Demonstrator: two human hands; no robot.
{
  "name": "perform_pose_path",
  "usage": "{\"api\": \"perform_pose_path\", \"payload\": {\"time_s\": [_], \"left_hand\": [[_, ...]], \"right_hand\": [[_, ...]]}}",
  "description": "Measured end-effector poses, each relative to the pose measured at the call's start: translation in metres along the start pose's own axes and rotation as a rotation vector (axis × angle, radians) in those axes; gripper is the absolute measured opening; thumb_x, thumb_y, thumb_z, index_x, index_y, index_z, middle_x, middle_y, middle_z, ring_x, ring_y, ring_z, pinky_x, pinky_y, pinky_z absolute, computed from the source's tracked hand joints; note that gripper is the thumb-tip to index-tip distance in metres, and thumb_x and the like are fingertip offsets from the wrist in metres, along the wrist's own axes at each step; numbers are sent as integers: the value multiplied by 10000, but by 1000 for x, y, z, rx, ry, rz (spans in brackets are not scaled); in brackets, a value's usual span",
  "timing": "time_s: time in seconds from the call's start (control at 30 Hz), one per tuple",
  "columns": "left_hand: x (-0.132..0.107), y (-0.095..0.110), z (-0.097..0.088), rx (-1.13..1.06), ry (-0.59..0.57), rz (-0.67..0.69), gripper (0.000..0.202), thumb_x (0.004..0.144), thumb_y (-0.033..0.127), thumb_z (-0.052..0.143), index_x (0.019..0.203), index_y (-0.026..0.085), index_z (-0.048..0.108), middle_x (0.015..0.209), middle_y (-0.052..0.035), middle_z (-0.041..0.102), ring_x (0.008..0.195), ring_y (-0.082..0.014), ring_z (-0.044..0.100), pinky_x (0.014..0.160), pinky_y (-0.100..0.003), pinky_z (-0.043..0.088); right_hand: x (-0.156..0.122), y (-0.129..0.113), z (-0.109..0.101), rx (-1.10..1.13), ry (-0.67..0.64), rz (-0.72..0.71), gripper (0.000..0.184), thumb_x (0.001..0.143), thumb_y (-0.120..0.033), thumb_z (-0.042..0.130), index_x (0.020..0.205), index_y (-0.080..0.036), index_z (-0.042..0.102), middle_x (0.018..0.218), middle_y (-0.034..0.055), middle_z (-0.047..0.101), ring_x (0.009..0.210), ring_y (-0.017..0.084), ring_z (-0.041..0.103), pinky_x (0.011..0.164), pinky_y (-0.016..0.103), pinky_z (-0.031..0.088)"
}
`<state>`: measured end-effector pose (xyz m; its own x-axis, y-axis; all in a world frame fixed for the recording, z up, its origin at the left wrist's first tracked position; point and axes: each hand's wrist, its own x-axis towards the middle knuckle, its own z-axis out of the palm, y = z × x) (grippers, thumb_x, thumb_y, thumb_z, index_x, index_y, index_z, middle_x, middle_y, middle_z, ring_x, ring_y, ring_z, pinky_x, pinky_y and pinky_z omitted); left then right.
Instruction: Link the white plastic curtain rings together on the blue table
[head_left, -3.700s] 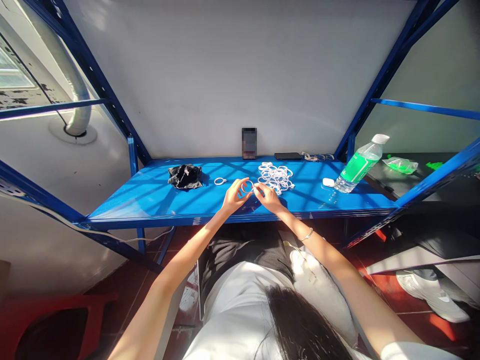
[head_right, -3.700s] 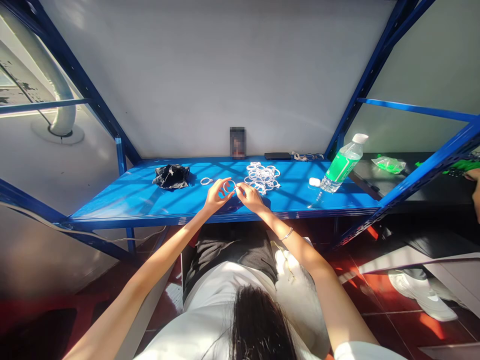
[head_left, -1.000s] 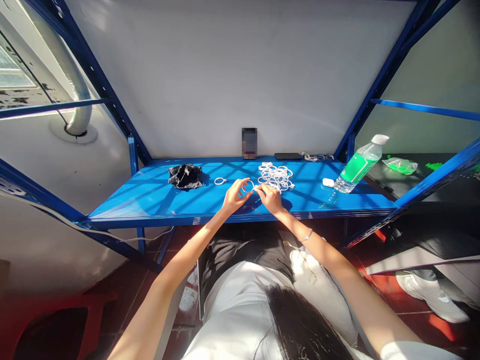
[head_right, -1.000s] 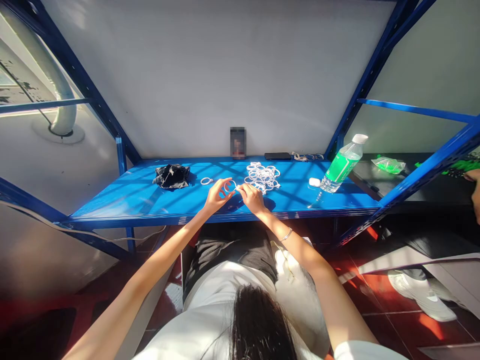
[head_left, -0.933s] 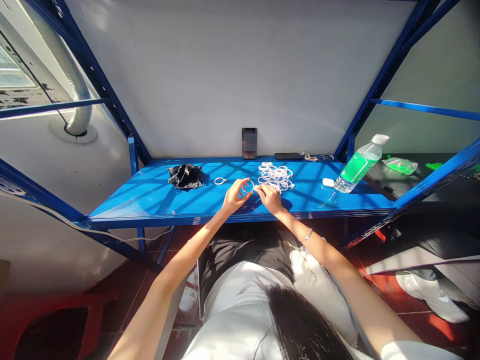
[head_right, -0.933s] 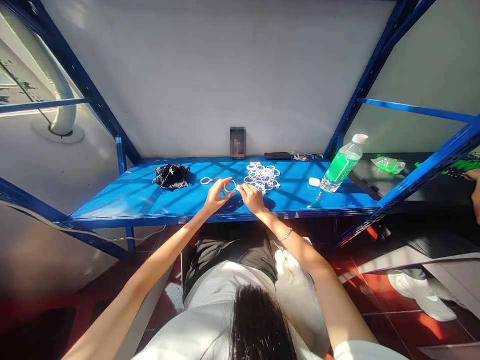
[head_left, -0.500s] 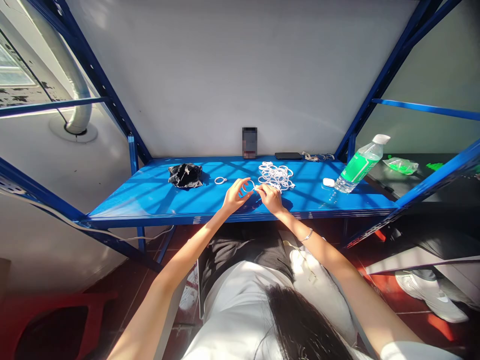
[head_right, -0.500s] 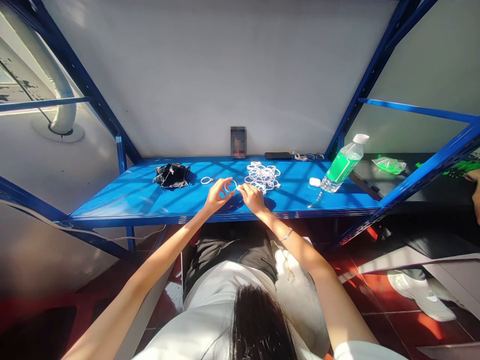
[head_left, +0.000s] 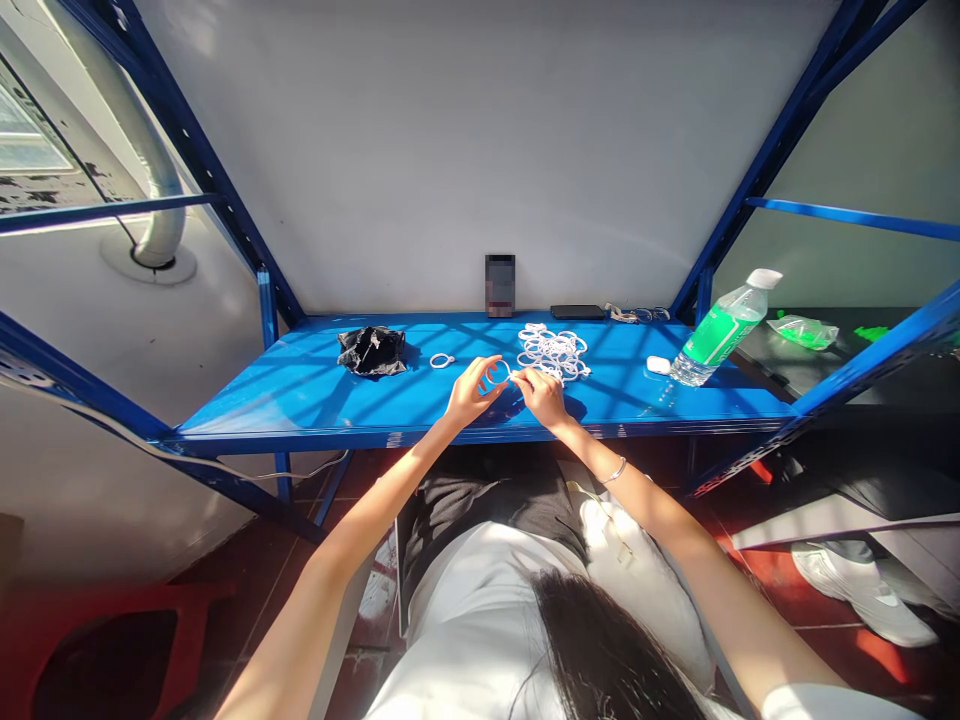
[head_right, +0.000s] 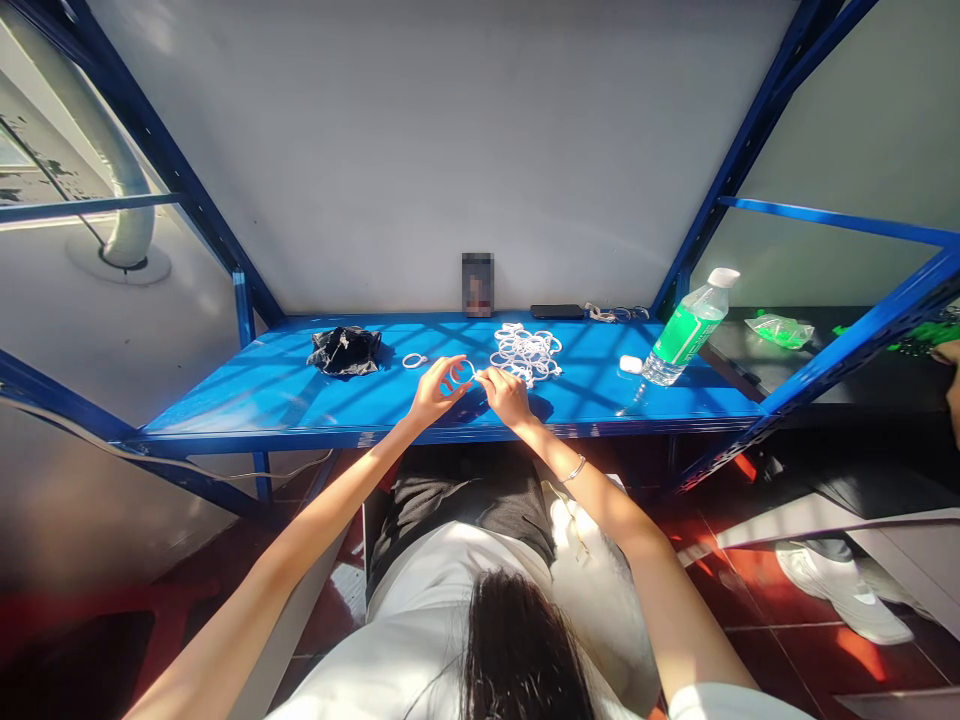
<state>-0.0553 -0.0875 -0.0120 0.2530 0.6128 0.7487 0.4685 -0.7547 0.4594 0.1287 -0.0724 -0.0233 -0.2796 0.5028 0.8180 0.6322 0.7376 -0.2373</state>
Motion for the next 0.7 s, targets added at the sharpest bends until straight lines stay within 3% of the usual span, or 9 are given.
{"api": "perform_pose_path", "payload": {"time_s": [0.7], "left_hand": [[1,2,-1,-15,-33,-70,438,887,399,574,1266,190,504,1092,-85,611,794,-126,597,580,-195,521]], "right_hand": [[6,-12,-9,99,-1,20,296,978,-403,456,912,-198,658,834,57,718,679,168,659,622,278,486]]}}
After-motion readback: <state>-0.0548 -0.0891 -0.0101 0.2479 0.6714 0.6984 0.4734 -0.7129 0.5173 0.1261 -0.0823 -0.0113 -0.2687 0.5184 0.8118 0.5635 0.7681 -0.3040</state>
